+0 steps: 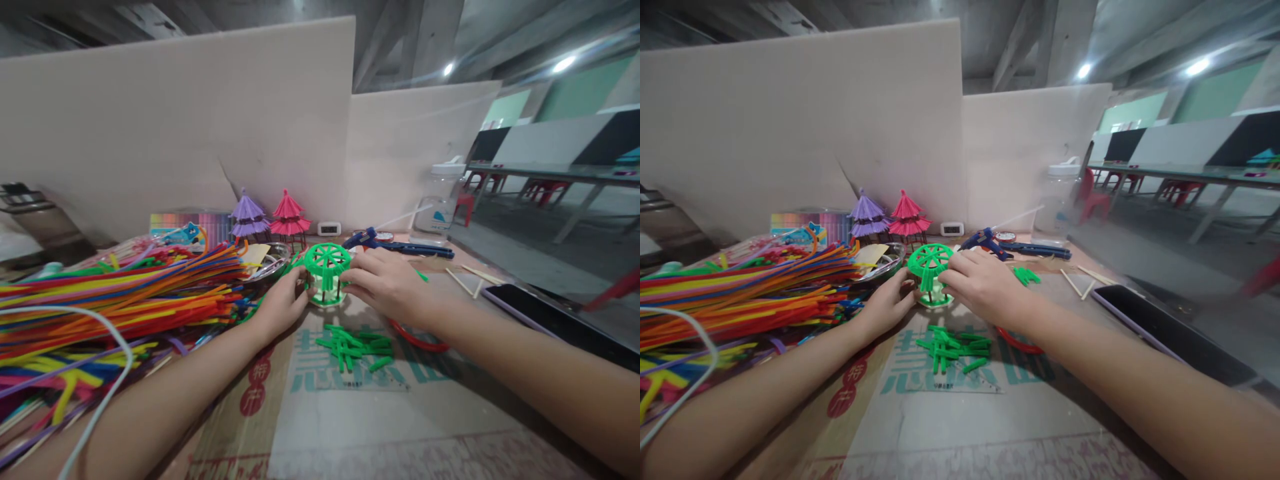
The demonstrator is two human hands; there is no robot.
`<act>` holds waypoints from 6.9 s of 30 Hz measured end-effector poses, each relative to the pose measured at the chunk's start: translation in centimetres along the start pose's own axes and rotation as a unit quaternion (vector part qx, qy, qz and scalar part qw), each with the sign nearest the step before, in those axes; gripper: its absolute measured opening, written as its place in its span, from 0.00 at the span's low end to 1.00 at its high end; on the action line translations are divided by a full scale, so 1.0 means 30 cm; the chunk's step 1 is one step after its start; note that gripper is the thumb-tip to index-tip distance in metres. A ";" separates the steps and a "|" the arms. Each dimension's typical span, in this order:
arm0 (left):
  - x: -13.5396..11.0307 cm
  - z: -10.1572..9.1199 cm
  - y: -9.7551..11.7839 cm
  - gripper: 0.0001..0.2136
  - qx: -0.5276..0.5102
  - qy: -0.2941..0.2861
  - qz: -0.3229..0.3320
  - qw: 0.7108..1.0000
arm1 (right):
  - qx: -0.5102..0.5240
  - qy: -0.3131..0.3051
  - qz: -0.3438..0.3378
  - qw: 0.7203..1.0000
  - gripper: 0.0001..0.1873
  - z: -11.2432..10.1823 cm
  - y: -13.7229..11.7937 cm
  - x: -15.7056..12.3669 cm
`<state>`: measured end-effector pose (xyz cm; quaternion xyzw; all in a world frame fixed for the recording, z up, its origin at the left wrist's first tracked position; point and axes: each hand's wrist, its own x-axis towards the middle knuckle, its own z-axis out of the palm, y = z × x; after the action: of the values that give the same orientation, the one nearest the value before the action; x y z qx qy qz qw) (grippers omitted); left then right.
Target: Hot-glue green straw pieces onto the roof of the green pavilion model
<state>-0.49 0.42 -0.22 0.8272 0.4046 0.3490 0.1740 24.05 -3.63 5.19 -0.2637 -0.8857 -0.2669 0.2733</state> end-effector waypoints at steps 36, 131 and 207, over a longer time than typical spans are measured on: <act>0.002 0.002 -0.013 0.14 0.017 0.004 -0.049 0.999 | 0.144 -0.005 0.248 0.958 0.13 0.034 0.106 -0.021; 0.004 -0.002 -0.015 0.15 0.087 0.070 -0.005 0.994 | 0.268 -0.007 0.440 0.857 0.19 0.022 -0.087 -0.189; 0.005 0.002 -0.008 0.13 0.042 0.060 -0.025 0.997 | 0.242 -0.046 0.429 0.869 0.15 -0.016 -0.098 -0.170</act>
<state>-0.50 0.71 -0.34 0.8010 0.4489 0.3763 0.1233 26.04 -7.67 1.37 -0.5552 -0.7338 0.1118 0.3751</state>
